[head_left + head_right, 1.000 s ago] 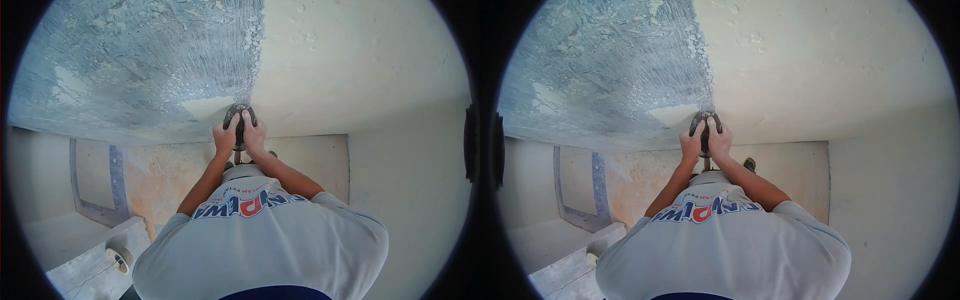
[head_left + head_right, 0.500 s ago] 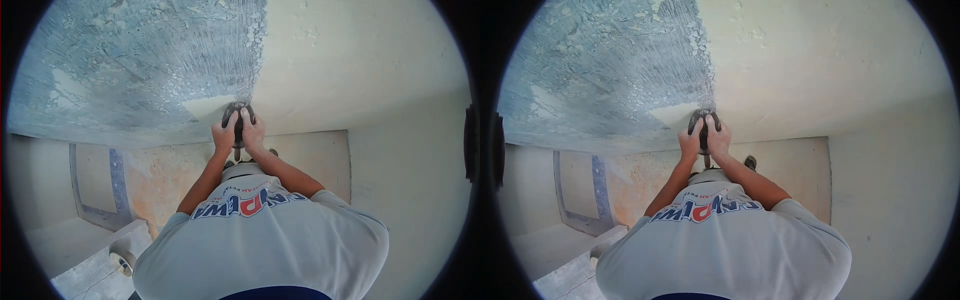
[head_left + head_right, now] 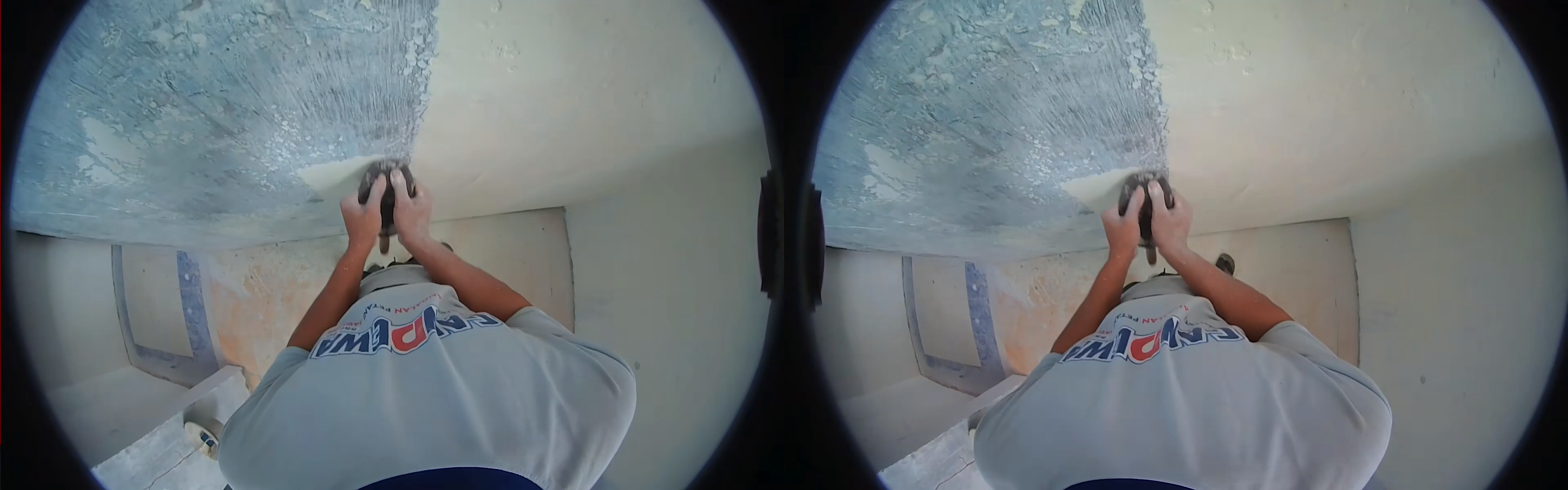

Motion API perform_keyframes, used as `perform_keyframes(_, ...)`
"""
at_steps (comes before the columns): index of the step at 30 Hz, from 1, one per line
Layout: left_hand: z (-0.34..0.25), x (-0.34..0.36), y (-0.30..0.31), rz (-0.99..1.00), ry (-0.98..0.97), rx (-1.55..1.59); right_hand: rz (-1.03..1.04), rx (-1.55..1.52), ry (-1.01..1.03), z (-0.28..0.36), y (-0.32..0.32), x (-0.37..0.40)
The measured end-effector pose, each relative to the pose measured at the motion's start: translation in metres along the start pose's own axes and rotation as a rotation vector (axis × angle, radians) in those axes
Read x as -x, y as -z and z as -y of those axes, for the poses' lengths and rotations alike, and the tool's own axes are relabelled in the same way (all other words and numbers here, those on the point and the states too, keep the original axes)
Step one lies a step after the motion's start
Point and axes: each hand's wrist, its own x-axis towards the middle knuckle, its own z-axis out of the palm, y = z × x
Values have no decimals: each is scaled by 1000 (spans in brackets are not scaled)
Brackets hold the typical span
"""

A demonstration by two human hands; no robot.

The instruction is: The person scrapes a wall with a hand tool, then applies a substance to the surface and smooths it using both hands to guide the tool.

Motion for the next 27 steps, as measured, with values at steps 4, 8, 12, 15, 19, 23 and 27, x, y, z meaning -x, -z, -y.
perform_keyframes(4,-8,0,0,-14,-43,40,-44,-139,-12,2,-4,2)
perform_keyframes(8,1,-2,3,4,-30,-9,-8,-144,-43,-17,-4,3)
perform_keyframes(12,-5,3,0,-18,-34,66,-58,-123,-49,-20,-6,1)
perform_keyframes(15,-18,-1,5,28,17,21,5,-161,-83,-4,-4,7)
perform_keyframes(19,11,-2,3,-15,23,-52,-119,-135,-63,-25,-9,4)
perform_keyframes(23,-15,0,6,21,14,-19,15,-117,-10,-3,-4,5)
perform_keyframes(27,-6,3,2,-29,-48,4,-94,-142,-83,-25,-10,4)
